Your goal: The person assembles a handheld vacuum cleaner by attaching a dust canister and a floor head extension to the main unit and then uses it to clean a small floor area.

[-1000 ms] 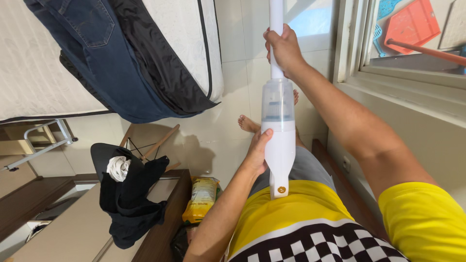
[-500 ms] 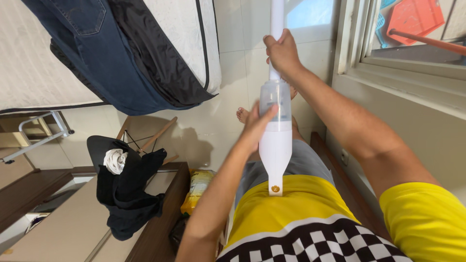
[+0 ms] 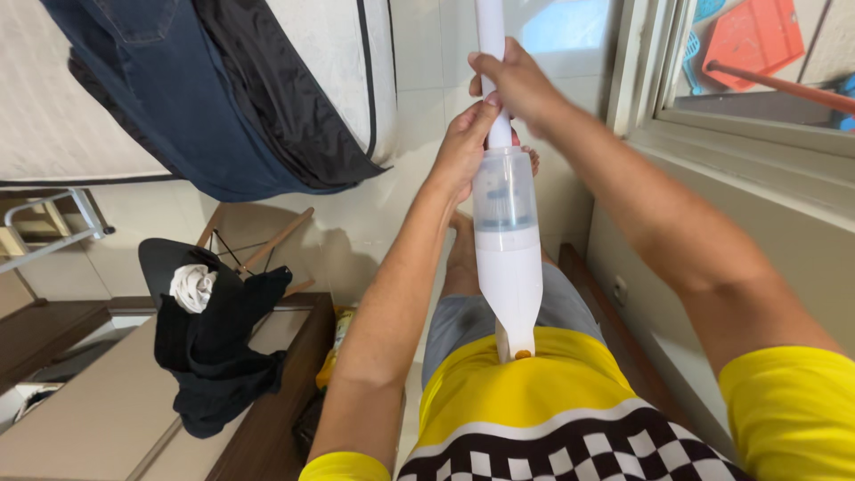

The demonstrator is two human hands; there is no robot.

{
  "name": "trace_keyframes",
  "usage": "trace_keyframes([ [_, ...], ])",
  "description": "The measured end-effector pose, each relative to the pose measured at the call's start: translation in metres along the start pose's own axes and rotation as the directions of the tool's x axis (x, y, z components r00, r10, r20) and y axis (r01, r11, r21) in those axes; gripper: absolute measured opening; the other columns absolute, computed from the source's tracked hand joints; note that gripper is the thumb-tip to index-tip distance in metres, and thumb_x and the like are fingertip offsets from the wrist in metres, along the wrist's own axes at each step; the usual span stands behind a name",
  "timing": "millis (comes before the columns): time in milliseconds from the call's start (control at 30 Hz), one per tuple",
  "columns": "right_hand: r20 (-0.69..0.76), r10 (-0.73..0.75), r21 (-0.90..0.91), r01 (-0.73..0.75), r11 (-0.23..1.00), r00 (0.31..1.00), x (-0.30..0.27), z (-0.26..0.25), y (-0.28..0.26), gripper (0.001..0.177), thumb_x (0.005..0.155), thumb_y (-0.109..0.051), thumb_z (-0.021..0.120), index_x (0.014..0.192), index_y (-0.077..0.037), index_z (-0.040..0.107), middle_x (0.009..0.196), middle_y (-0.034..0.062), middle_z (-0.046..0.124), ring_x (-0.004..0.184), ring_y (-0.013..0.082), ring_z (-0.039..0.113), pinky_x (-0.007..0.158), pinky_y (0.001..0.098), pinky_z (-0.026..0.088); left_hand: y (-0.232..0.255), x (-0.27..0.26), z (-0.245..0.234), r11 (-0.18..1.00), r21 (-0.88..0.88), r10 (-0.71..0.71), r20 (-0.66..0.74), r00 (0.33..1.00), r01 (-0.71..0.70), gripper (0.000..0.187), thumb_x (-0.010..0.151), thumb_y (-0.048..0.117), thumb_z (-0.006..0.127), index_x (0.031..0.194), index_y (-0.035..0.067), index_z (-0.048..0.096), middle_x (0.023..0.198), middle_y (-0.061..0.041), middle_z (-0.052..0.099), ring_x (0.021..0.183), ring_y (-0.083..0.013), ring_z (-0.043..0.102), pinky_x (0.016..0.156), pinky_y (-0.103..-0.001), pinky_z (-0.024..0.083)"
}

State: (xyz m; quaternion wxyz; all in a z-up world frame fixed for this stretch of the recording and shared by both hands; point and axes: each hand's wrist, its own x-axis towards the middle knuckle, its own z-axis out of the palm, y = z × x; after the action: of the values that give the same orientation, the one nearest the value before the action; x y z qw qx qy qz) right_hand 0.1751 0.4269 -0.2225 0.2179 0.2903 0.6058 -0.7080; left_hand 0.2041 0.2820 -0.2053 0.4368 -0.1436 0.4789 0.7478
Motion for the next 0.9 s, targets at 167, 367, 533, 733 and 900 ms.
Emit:
trace_keyframes([
  [167, 0.048, 0.002, 0.230, -0.013, 0.973, 0.999, 0.064, -0.029, -0.020, 0.019, 0.097, -0.028, 0.062, 0.087, -0.012, 0.063, 0.081, -0.0003, 0.069, 0.068, 0.0122, 0.063, 0.068, 0.0323, 0.059, 0.007, -0.015, 0.021, 0.999, -0.023, -0.030, 0.048, 0.998, 0.031, 0.046, 0.098, 0.048, 0.059, 0.105, 0.003, 0.060, 0.075, -0.008, 0.066, 0.065, -0.0202, 0.071, 0.062, -0.036, 0.060],
  [367, -0.130, 0.067, -0.057, -0.074, 0.996, 0.989, 0.084, -0.031, -0.010, 0.027, 0.098, -0.036, 0.058, 0.079, -0.017, 0.060, 0.067, -0.0026, 0.060, 0.065, 0.0090, 0.066, 0.061, 0.0333, 0.056, 0.015, -0.017, 0.038, 1.000, -0.026, -0.005, 0.139, 0.990, 0.009, 0.053, 0.102, 0.053, 0.055, 0.109, 0.001, 0.057, 0.085, -0.018, 0.072, 0.074, -0.0241, 0.073, 0.066, -0.037, 0.061],
  [533, -0.137, -0.041, -0.036, 0.036, 0.999, 0.990, 0.063, -0.026, -0.021, 0.021, 0.097, -0.028, 0.060, 0.084, -0.013, 0.058, 0.067, 0.0008, 0.058, 0.056, 0.0112, 0.059, 0.052, 0.0326, 0.051, 0.011, -0.016, 0.049, 0.991, -0.046, -0.120, 0.043, 0.992, 0.122, 0.055, 0.095, 0.061, 0.041, 0.118, 0.014, 0.052, 0.087, -0.021, 0.073, 0.063, -0.0247, 0.072, 0.058, -0.038, 0.061],
  [733, -0.145, -0.079, 0.054, 0.087, 0.995, 0.986, 0.043, -0.026, -0.026, 0.017, 0.091, -0.019, 0.067, 0.088, -0.007, 0.055, 0.065, 0.0035, 0.058, 0.049, 0.0139, 0.055, 0.046, 0.0311, 0.050, -0.016, -0.008, 0.041, 0.994, -0.053, -0.089, 0.080, 0.993, 0.093, 0.054, 0.103, 0.055, 0.046, 0.112, 0.001, 0.049, 0.093, -0.025, 0.072, 0.071, -0.0293, 0.072, 0.068, -0.044, 0.064],
  [900, -0.156, -0.153, 0.021, 0.158, 0.987, 0.976, 0.042, -0.032, -0.009, 0.018, 0.091, -0.019, 0.067, 0.092, -0.005, 0.056, 0.066, 0.0038, 0.058, 0.050, 0.0135, 0.055, 0.046, 0.0311, 0.049, -0.036, -0.009, 0.037, 0.994, 0.012, -0.110, 0.080, 0.991, 0.110, 0.052, 0.103, 0.054, 0.045, 0.110, 0.002, 0.051, 0.090, -0.022, 0.072, 0.076, -0.0302, 0.075, 0.068, -0.042, 0.062],
])
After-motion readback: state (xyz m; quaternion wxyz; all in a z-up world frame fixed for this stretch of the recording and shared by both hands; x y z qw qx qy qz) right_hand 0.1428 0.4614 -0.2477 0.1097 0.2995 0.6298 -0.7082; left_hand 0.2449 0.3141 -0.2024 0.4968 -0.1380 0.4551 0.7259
